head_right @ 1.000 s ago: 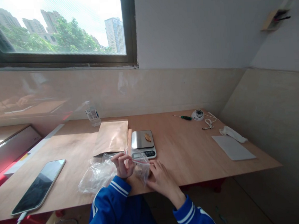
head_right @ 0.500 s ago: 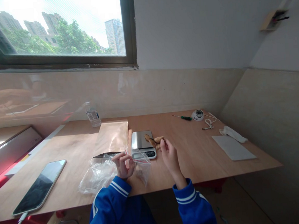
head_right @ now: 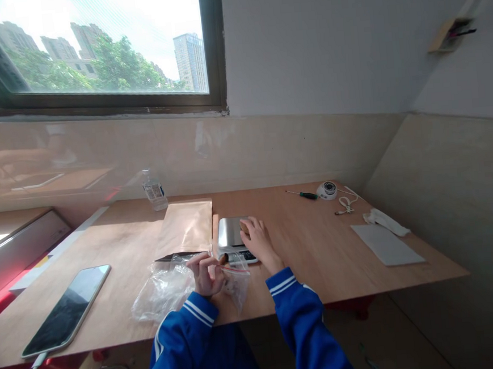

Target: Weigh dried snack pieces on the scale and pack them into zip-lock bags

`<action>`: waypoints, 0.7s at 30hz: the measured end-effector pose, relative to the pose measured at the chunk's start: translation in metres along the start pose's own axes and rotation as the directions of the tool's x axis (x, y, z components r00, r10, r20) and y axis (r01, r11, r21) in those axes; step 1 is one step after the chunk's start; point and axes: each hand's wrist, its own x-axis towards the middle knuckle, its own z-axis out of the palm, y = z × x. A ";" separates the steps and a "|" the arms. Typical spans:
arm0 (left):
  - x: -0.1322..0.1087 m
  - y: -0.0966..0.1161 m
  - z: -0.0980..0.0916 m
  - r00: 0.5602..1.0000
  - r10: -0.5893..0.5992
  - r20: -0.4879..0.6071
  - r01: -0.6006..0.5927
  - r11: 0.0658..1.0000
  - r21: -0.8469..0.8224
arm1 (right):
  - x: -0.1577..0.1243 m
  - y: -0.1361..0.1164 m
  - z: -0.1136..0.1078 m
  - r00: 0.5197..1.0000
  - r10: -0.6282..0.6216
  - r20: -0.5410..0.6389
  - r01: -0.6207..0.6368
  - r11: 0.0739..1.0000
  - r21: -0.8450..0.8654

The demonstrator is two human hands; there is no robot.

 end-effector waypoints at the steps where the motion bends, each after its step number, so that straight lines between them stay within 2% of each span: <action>1: 0.000 0.000 0.000 1.000 0.000 0.001 0.000 1.000 0.003 | 0.001 0.004 0.006 1.000 -0.002 0.015 0.003 0.999 -0.051; 5: -0.001 0.000 0.000 1.000 -0.012 0.005 0.012 1.000 0.003 | 0.003 0.008 0.018 0.996 0.050 0.073 -0.037 0.986 -0.165; 8: 0.000 0.000 0.000 1.000 -0.007 0.003 0.007 1.000 0.004 | 0.003 0.010 0.017 0.994 0.096 0.051 -0.086 0.981 -0.171; 11: 0.000 0.001 0.000 1.000 0.002 0.002 -0.002 1.000 0.010 | 0.001 0.009 0.010 0.992 0.130 0.000 -0.130 0.990 0.060; 14: 0.000 0.001 0.000 1.000 0.000 -0.001 0.000 1.000 0.006 | -0.001 0.000 -0.007 0.977 0.211 0.015 -0.196 0.879 0.435; 16: -0.001 0.000 0.000 1.000 -0.005 -0.005 0.005 1.000 -0.008 | -0.003 -0.013 -0.025 0.976 0.192 0.104 -0.217 0.784 0.582; 18: -0.003 -0.001 0.001 1.000 -0.013 -0.005 0.013 1.000 -0.027 | -0.005 -0.027 -0.045 0.963 0.060 0.264 -0.220 0.743 0.632; 21: -0.005 -0.002 0.001 1.000 -0.028 -0.002 0.028 0.999 -0.046 | -0.009 -0.046 -0.072 0.852 -0.102 0.513 -0.245 0.788 0.564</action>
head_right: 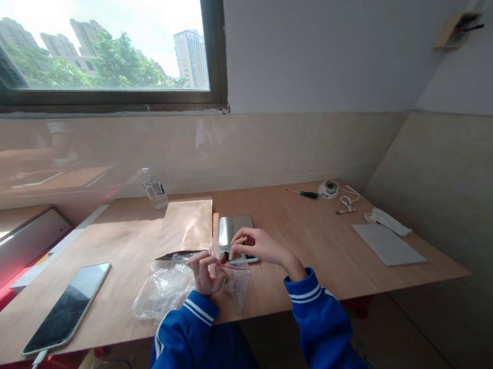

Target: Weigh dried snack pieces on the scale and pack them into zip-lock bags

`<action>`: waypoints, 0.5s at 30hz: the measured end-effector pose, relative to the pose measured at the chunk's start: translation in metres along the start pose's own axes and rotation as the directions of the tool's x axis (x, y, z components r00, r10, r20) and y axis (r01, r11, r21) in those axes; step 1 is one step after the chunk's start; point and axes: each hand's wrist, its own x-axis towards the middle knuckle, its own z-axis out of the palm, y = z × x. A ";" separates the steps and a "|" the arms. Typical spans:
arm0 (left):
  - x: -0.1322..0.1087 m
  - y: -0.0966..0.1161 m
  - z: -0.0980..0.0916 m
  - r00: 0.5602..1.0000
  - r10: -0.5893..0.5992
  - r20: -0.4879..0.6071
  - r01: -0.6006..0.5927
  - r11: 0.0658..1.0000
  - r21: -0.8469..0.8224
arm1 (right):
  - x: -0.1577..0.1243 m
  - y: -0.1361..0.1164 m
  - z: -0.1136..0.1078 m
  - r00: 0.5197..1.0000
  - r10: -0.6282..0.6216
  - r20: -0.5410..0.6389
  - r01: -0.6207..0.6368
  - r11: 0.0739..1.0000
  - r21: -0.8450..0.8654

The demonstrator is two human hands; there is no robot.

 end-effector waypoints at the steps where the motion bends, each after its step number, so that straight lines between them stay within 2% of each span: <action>1: -0.001 0.000 0.000 1.000 -0.002 -0.001 0.002 1.000 -0.002 | -0.003 -0.006 0.000 0.998 0.022 0.055 -0.020 0.999 -0.046; 6: -0.002 -0.001 0.001 1.000 -0.001 0.013 0.001 1.000 0.011 | -0.008 -0.014 0.006 0.990 0.063 0.130 -0.032 0.972 -0.233; 15: -0.007 -0.002 0.003 0.999 -0.033 0.036 0.034 0.999 -0.026 | -0.010 -0.007 0.019 0.961 0.173 0.215 -0.092 0.936 -0.340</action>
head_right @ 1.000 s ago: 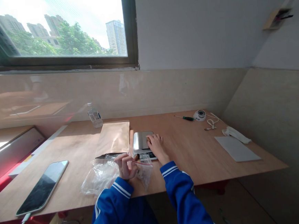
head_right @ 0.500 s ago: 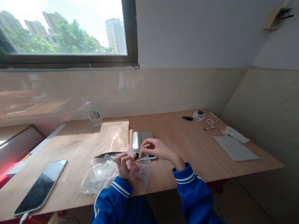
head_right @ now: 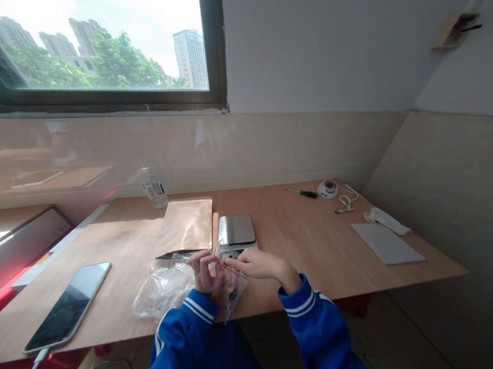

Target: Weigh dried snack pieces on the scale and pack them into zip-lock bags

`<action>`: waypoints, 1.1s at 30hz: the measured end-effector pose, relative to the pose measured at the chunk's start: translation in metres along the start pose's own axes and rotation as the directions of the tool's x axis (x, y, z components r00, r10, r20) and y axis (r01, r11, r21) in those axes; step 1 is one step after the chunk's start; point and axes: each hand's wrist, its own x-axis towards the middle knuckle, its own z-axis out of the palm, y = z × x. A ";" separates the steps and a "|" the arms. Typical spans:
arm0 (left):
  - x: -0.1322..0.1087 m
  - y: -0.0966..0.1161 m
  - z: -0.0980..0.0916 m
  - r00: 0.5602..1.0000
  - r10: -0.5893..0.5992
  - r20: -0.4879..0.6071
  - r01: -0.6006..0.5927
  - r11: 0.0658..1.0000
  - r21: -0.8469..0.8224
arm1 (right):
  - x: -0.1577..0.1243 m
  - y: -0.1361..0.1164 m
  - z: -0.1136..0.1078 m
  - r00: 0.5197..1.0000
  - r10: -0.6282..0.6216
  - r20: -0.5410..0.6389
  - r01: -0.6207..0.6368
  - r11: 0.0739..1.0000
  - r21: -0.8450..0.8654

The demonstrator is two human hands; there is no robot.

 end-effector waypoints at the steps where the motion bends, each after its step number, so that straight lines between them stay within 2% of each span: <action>1: 0.000 0.000 0.000 1.000 -0.004 -0.004 0.004 1.000 -0.008 | -0.001 0.000 0.001 1.000 -0.003 0.002 0.003 1.000 0.003; 2: 0.001 0.001 0.000 1.000 -0.006 -0.008 0.006 1.000 -0.011 | -0.002 0.000 0.002 1.000 -0.012 -0.014 0.012 1.000 0.008; 4: 0.003 0.002 0.000 1.000 0.003 -0.015 -0.003 1.000 0.006 | -0.006 0.002 0.006 0.989 -0.026 -0.146 0.029 0.999 0.022; 6: 0.005 0.003 -0.001 1.000 0.017 -0.016 -0.016 0.999 0.041 | -0.011 0.007 0.012 0.940 0.024 -0.341 -0.006 0.998 0.055; 8: 0.008 0.004 -0.002 0.999 0.037 -0.012 -0.036 0.997 0.066 | -0.018 0.015 0.021 0.882 0.135 -0.451 -0.078 0.987 0.144; 11: 0.010 0.005 -0.002 0.998 0.060 -0.015 -0.059 0.996 0.067 | -0.028 0.025 0.034 0.852 0.272 -0.448 -0.135 0.940 0.314; 14: 0.009 0.004 -0.001 0.997 0.080 -0.005 -0.080 0.995 0.053 | -0.031 0.030 0.045 0.856 0.276 -0.438 -0.086 0.910 0.405; 16: 0.010 0.005 -0.002 0.995 0.087 0.040 -0.089 0.995 0.038 | -0.030 0.031 0.051 0.846 0.251 -0.470 -0.028 0.902 0.431; 19: 0.017 0.007 -0.003 0.984 0.034 0.176 -0.032 0.999 -0.014 | -0.025 0.035 0.056 0.760 0.247 -0.601 0.063 0.893 0.446; 22: 0.034 0.010 -0.003 0.947 -0.095 0.308 0.118 0.991 -0.056 | -0.025 0.036 0.052 0.702 0.220 -0.678 0.139 0.891 0.433; 24: 0.050 0.010 -0.002 0.900 -0.226 0.373 0.262 0.964 -0.047 | -0.029 0.033 0.043 0.674 0.180 -0.716 0.195 0.892 0.408; 25: 0.059 0.009 -0.002 0.862 -0.304 0.405 0.346 0.937 -0.034 | -0.031 0.030 0.037 0.652 0.166 -0.740 0.221 0.892 0.395; 27: 0.075 0.008 -0.003 0.773 -0.467 0.430 0.525 0.851 -0.021 | -0.035 0.022 0.025 0.581 0.168 -0.796 0.263 0.887 0.380; 29: 0.086 0.010 -0.007 0.646 -0.563 0.515 0.691 0.719 -0.081 | -0.039 0.013 0.016 0.492 0.207 -0.845 0.298 0.873 0.387; 31: 0.092 0.017 -0.014 0.523 -0.530 0.668 0.796 0.584 -0.160 | -0.041 0.005 0.014 0.404 0.256 -0.878 0.328 0.855 0.401; 32: 0.092 0.022 -0.018 0.487 -0.484 0.727 0.822 0.535 -0.195 | -0.042 0.003 0.016 0.366 0.283 -0.887 0.341 0.846 0.411; 33: 0.091 0.027 -0.022 0.471 -0.438 0.766 0.837 0.495 -0.233 | -0.042 0.001 0.020 0.332 0.314 -0.889 0.352 0.833 0.426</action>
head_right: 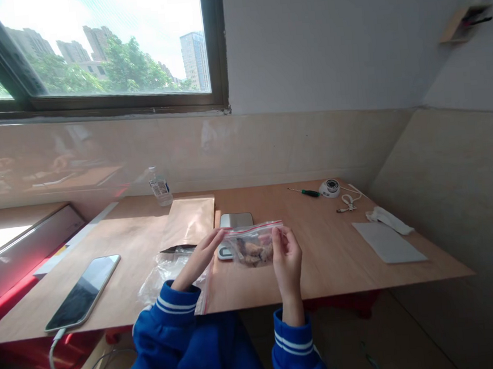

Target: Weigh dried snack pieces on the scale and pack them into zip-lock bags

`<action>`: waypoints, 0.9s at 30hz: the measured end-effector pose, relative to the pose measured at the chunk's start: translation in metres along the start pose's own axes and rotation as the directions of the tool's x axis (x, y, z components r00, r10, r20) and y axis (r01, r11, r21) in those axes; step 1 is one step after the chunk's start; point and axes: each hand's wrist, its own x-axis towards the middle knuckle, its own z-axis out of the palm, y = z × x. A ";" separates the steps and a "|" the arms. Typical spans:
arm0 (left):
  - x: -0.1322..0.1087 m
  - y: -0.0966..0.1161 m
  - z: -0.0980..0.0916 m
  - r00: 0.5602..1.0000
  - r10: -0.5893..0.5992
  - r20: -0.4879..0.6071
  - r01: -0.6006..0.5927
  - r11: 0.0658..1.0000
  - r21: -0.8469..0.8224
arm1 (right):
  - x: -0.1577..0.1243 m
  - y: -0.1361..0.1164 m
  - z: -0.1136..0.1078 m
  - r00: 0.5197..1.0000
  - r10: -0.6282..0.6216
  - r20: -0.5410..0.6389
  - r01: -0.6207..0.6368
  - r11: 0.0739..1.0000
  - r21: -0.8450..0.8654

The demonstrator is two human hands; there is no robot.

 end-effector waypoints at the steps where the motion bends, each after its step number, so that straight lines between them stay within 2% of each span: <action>1: -0.006 0.002 0.003 1.000 0.012 0.026 -0.010 0.998 -0.060 | -0.004 0.001 0.001 0.999 0.023 -0.047 -0.022 1.000 0.022; 3: -0.017 0.002 0.011 1.000 0.021 -0.005 -0.021 0.987 -0.156 | -0.013 0.007 0.002 0.985 0.100 -0.143 -0.087 0.992 0.090; 5: -0.024 -0.001 0.017 0.996 0.009 -0.085 -0.027 0.978 -0.206 | -0.019 0.013 0.002 0.958 0.183 -0.221 -0.148 0.975 0.168; 7: -0.029 -0.004 0.021 0.989 -0.003 -0.147 -0.030 0.974 -0.223 | -0.023 0.018 0.002 0.941 0.235 -0.242 -0.182 0.958 0.220; 11: -0.037 -0.011 0.021 0.976 -0.019 -0.215 -0.036 0.968 -0.250 | -0.026 0.024 0.003 0.960 0.245 -0.135 -0.207 0.946 0.250; 16: -0.047 -0.016 0.018 0.951 -0.109 -0.289 0.000 0.936 -0.351 | -0.030 0.030 0.005 0.969 0.247 -0.007 -0.237 0.938 0.254; 21: -0.049 -0.016 0.014 0.930 -0.136 -0.341 0.018 0.945 -0.327 | -0.031 0.030 0.001 0.980 0.197 -0.033 -0.186 0.958 0.217; 27: -0.053 -0.024 0.011 0.887 -0.052 -0.460 -0.040 0.981 -0.189 | -0.031 0.035 -0.007 0.994 0.109 -0.007 -0.108 0.991 0.081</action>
